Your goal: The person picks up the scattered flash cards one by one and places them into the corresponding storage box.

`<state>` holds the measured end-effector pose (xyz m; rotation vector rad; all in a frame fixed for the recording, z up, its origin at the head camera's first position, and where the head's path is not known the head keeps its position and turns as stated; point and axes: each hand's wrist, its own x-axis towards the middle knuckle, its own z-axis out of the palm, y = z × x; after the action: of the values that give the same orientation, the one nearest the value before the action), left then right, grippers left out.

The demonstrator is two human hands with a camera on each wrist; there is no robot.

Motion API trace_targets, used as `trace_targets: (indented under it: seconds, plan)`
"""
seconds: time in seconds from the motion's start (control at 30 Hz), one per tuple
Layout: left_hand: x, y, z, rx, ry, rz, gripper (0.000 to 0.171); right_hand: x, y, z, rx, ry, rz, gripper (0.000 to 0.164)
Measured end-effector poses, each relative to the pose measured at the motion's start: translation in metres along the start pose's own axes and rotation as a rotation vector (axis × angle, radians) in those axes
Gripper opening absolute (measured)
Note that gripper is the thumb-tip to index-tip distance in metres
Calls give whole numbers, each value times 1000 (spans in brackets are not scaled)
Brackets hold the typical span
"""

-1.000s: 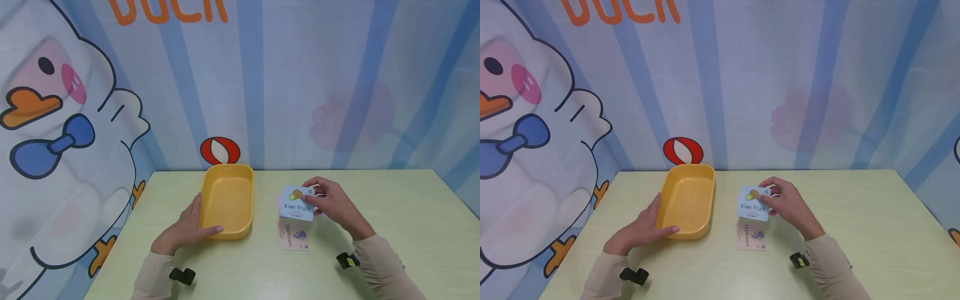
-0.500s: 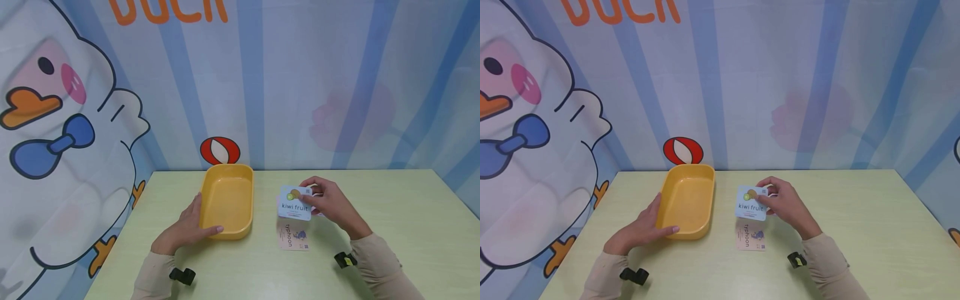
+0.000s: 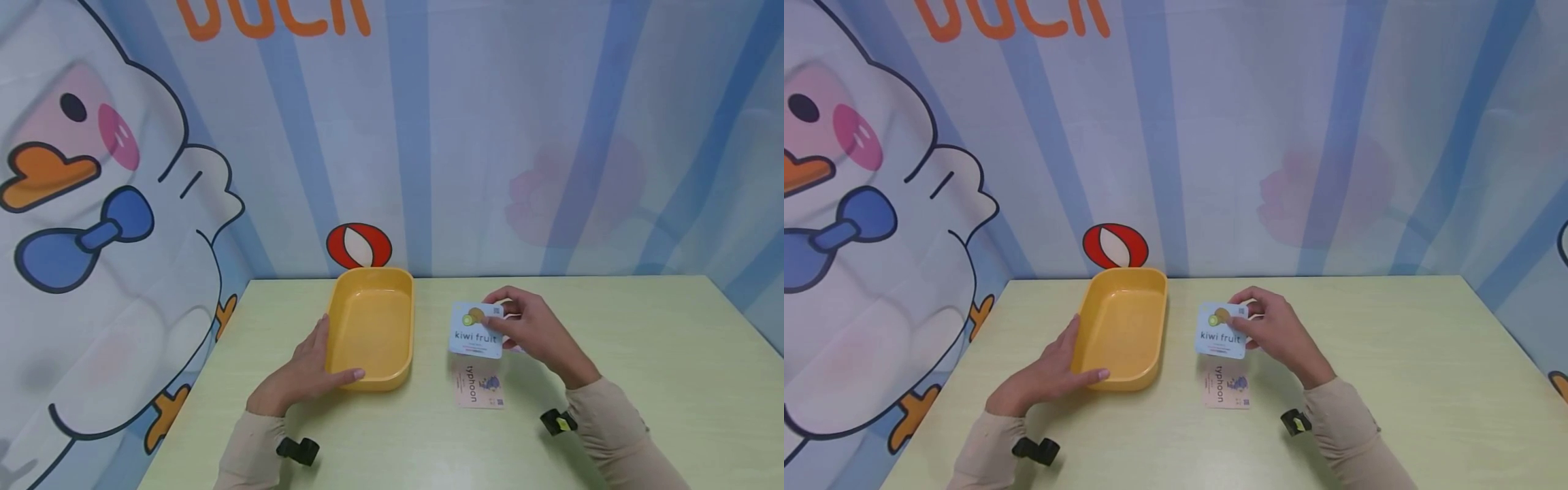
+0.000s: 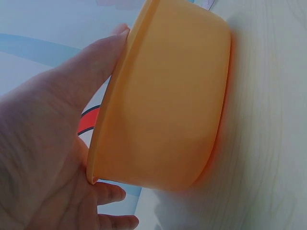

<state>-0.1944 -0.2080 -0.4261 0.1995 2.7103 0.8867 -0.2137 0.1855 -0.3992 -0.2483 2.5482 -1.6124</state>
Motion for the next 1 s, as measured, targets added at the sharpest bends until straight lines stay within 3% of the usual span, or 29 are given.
trace_targets:
  seconds: [1.0]
  plan:
    - [0, -2, 3, 2, 0, -16, 134, 8, -8, 15, 26, -33, -38, 33]
